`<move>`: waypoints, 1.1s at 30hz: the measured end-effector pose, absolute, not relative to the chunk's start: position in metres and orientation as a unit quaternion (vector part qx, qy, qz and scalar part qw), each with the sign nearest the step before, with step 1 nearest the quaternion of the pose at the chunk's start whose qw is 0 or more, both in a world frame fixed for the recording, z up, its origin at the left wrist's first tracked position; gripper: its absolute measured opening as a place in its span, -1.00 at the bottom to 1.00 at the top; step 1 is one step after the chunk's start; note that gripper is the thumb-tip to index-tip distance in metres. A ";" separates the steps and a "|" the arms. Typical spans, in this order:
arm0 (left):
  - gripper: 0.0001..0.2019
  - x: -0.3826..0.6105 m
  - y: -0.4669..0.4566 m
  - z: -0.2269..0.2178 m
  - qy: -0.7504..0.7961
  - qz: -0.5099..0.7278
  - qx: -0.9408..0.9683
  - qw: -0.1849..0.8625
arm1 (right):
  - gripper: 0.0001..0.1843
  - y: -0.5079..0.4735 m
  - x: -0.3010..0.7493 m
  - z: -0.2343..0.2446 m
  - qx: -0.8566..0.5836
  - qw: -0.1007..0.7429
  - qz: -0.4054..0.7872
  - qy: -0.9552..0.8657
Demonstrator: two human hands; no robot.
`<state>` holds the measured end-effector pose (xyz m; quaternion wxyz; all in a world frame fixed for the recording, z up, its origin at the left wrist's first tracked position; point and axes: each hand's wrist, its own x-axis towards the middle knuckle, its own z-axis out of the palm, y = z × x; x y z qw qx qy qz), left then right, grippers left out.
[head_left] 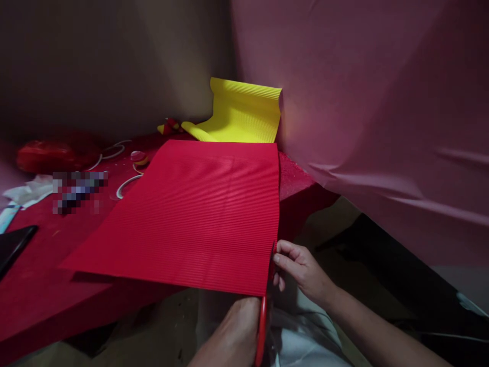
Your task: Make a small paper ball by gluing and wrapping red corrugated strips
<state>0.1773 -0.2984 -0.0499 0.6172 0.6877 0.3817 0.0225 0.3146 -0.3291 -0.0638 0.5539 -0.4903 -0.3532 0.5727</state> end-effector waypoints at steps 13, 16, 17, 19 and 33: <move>-0.75 0.163 -0.298 -0.058 0.408 -0.099 0.676 0.606 | -0.69 -0.328 0.313 -0.061 -0.521 0.536 0.539 -0.388; -0.75 0.159 -0.300 -0.058 0.407 -0.122 0.669 0.610 | -0.72 -0.328 0.313 -0.064 -0.532 0.530 0.512 -0.416; -0.74 0.156 -0.300 -0.056 0.405 -0.127 0.668 0.611 | -0.73 -0.328 0.313 -0.065 -0.536 0.528 0.505 -0.422; -0.73 0.147 -0.300 -0.051 0.400 -0.131 0.669 0.613 | -0.75 -0.328 0.313 -0.067 -0.544 0.525 0.496 -0.426; -0.72 0.136 -0.297 -0.041 0.377 -0.054 0.744 0.549 | -0.67 -0.316 0.320 -0.065 -0.532 0.588 0.522 -0.313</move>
